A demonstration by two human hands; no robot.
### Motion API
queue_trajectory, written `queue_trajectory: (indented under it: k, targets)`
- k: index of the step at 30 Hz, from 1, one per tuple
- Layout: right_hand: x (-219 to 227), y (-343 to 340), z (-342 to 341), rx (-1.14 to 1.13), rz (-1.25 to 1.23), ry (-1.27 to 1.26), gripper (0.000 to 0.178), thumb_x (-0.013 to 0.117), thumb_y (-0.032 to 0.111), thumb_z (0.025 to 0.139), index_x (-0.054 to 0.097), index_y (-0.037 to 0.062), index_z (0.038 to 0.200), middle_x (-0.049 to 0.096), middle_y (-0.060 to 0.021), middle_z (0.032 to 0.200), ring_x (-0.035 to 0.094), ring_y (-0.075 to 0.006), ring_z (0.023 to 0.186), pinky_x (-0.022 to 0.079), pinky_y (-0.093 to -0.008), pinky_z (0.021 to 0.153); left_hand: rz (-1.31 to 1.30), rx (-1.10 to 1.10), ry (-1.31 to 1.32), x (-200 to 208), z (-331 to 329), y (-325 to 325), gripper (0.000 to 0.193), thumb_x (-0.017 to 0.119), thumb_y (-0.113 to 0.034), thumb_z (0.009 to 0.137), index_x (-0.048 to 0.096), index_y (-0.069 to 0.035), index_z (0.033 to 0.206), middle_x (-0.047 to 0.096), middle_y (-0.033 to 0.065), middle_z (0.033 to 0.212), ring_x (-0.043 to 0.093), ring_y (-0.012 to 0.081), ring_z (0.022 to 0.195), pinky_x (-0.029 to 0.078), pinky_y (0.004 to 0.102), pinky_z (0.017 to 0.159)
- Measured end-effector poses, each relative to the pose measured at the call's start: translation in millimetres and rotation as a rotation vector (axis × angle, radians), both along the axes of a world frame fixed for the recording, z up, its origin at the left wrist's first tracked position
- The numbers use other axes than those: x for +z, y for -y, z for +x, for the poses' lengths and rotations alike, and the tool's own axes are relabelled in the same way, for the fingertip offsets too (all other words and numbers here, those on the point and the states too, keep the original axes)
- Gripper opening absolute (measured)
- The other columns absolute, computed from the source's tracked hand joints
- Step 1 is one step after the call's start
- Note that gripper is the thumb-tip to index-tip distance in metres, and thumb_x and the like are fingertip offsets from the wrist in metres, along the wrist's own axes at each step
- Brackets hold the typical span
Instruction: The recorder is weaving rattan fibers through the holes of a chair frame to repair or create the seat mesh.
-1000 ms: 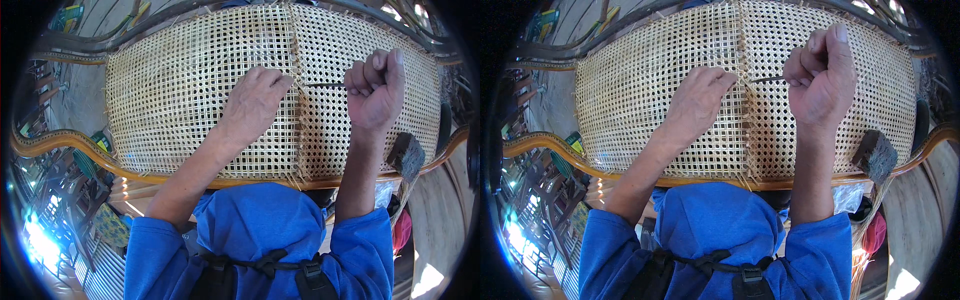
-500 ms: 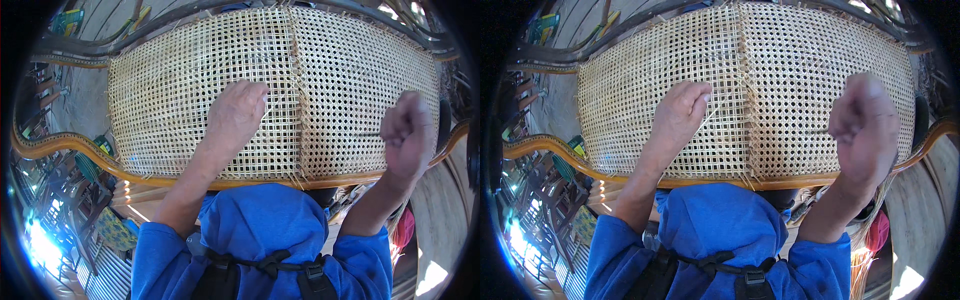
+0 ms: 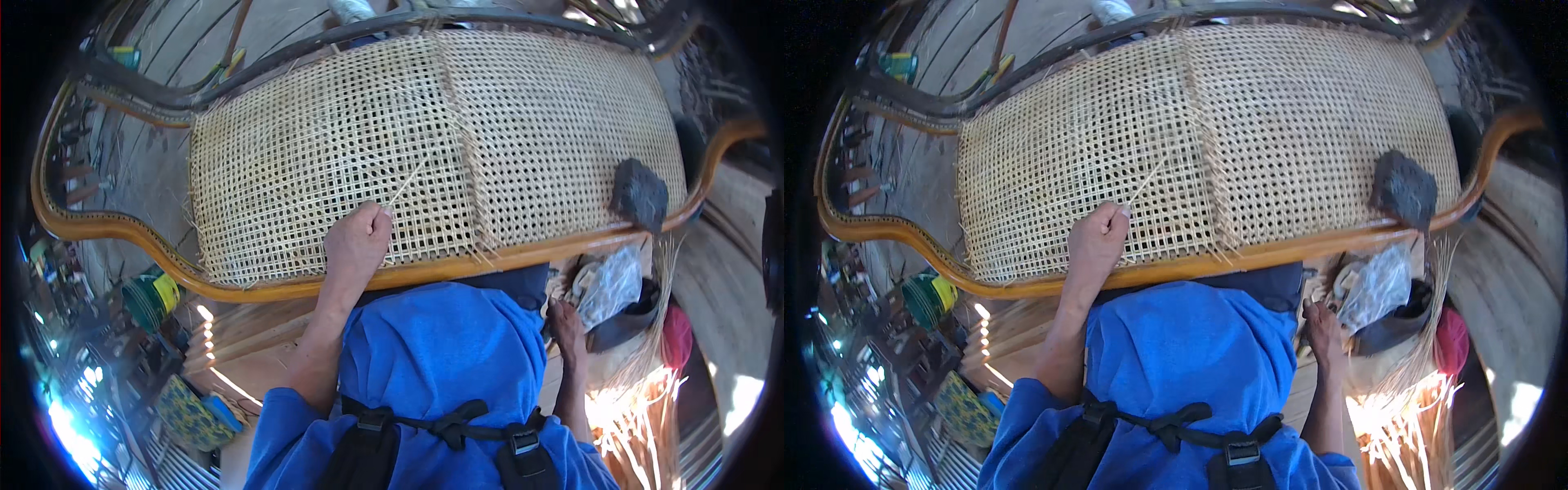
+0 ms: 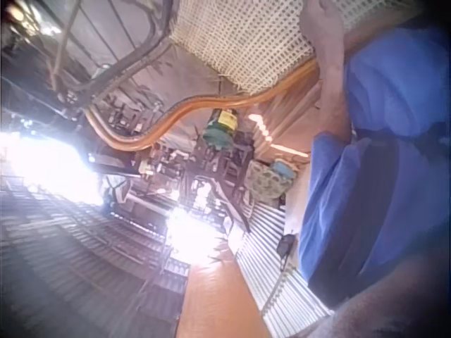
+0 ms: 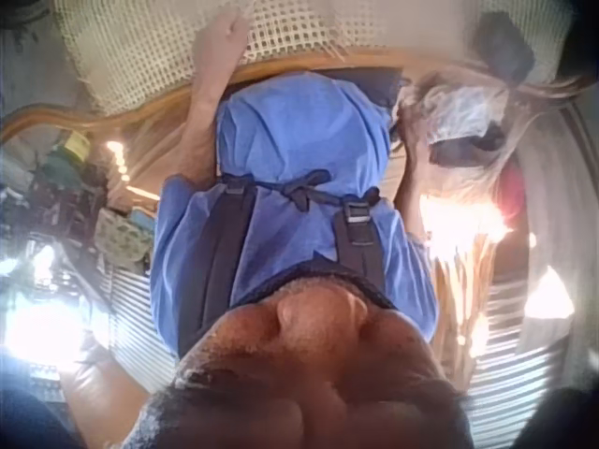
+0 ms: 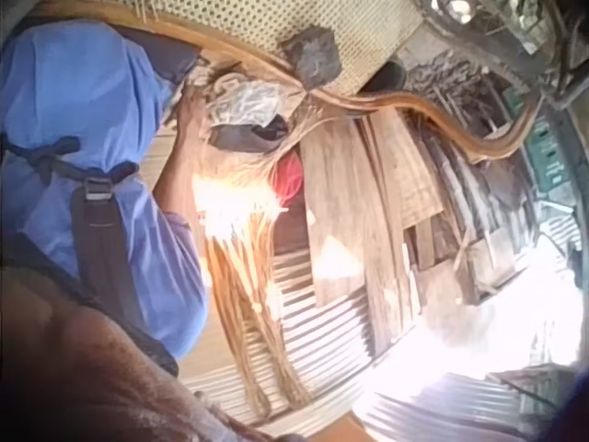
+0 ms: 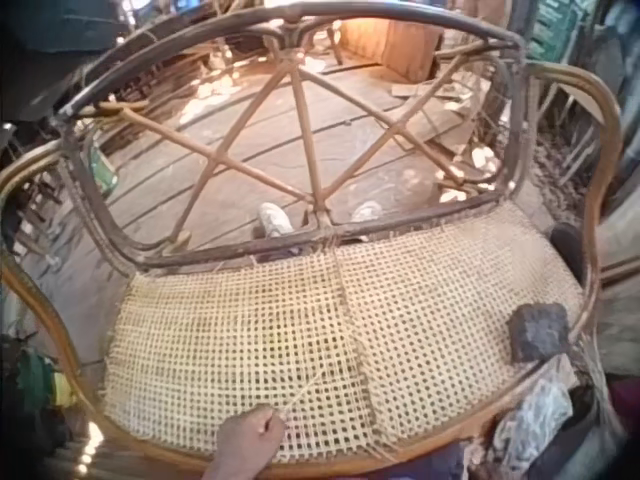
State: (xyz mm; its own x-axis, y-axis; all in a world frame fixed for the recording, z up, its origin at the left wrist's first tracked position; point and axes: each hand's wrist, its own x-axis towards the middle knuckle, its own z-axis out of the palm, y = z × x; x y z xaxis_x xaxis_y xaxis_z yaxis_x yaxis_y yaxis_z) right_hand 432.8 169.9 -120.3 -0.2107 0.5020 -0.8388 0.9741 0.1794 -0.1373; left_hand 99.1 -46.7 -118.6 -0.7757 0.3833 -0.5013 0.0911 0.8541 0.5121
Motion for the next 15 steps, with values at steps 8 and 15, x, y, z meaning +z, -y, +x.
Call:
queue_trajectory:
  k: [8,15]
  targets:
    - [-29,38,71,0.042,0.582,0.024,0.024,0.049,0.024,0.091,0.06,0.0025,0.088,0.06,-0.0237,0.08,0.06,-0.0411,0.075,0.047,-0.0494,0.065,0.127,0.094,0.13,1,-7,17,0.018,0.053,-0.019,0.092,0.059,-0.004,0.085,0.053,0.0016,0.06,0.047,0.0062,0.053,0.037,0.0234,0.047]
    - [-41,37,98,0.063,0.624,0.165,0.024,0.054,0.023,0.088,0.06,0.006,0.105,0.057,-0.019,0.106,0.055,-0.037,0.1,0.043,-0.0499,0.081,0.164,-0.012,0.11,16,-2,41,0.014,0.049,-0.015,0.094,0.056,-0.003,0.09,0.051,-0.0013,0.066,0.039,0.0038,0.053,0.033,0.0203,0.049]
